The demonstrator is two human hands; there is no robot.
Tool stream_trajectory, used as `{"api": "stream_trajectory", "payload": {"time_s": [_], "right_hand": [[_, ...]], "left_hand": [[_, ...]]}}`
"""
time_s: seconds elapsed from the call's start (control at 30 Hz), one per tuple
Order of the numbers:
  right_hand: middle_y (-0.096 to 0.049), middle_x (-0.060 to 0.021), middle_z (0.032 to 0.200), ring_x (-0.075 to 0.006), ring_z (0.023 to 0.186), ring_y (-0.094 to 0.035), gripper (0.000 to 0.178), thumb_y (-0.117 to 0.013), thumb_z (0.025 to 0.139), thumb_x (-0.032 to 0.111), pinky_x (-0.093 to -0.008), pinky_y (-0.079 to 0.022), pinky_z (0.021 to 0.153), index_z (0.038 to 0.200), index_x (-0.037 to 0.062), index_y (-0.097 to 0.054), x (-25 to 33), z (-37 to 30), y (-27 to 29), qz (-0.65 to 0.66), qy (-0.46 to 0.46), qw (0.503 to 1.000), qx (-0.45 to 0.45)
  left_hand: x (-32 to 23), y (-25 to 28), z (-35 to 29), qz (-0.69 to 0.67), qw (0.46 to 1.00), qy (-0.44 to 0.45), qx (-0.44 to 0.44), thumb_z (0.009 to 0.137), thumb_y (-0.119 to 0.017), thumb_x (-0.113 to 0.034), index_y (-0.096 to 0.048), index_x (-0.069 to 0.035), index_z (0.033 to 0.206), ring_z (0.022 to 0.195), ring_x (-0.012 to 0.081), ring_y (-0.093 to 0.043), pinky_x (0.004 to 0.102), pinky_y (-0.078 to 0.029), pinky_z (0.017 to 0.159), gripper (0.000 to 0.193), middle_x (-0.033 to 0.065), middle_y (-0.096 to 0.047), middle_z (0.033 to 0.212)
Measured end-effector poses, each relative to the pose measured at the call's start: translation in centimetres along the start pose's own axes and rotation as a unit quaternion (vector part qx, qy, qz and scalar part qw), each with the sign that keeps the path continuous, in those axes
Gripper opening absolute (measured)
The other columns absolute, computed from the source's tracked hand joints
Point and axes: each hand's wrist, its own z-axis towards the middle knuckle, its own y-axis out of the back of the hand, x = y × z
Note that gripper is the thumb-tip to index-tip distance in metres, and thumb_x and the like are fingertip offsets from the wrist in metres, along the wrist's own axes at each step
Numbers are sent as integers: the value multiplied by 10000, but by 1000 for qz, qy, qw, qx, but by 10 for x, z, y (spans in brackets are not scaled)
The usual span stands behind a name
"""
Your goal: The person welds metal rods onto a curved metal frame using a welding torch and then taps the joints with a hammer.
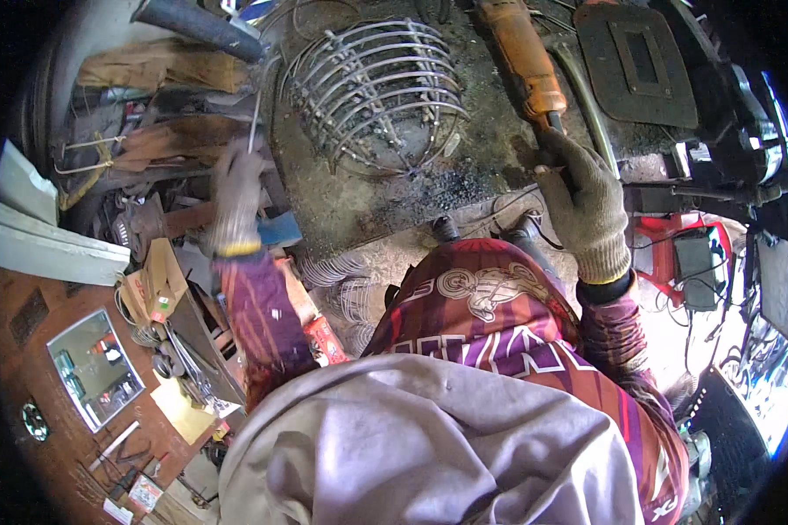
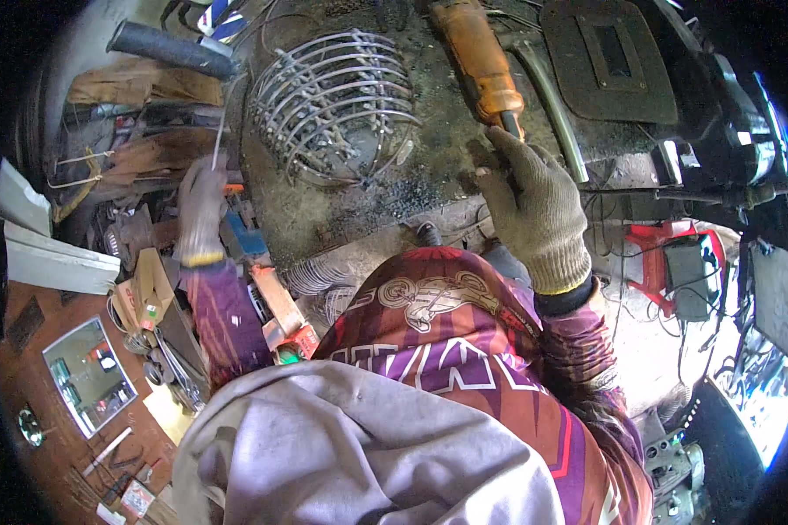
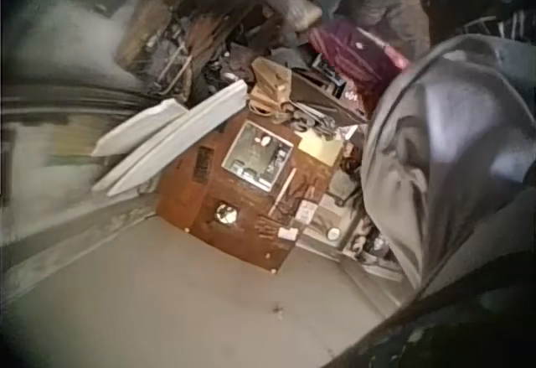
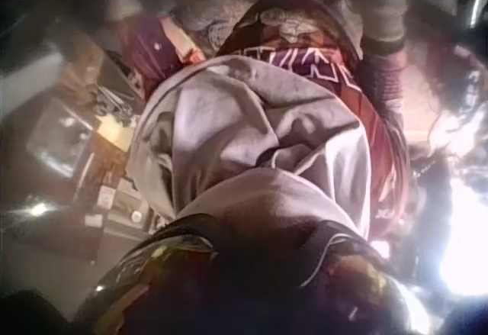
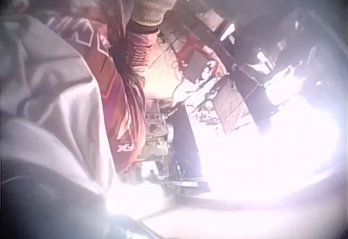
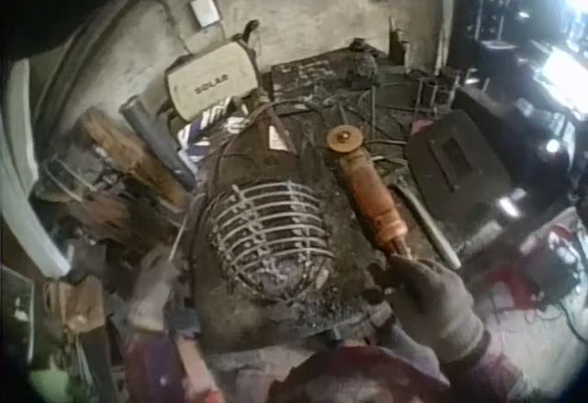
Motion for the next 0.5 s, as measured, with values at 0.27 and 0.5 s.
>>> {"api": "stream_trajectory", "payload": {"time_s": [0.27, 0.5], "right_hand": [[-720, -182, 1001, -308, 891, -714, 376, -714, 912, 127, -366, -558, 784, 1267, 14, -667, -13, 3, 6, 57, 55, 996, 46], [-712, -150, 930, -254, 829, -713, 367, -700, 909, 61, -337, -553, 752, 1266, -13, -661, -31, 17, 10, 96, 117, 983, 101]], "left_hand": [[-95, 18, -189, 152, 988, -31, 1, 958, -642, -150, -659, 50, 1211, 748, 150, -557, 298, -463, 652, 323, 82, -652, 930], [-125, -58, -216, 378, 903, -187, 80, 952, -647, -48, -635, 31, 1311, 960, 295, -679, 399, -535, 832, 368, 198, -708, 1177]]}}
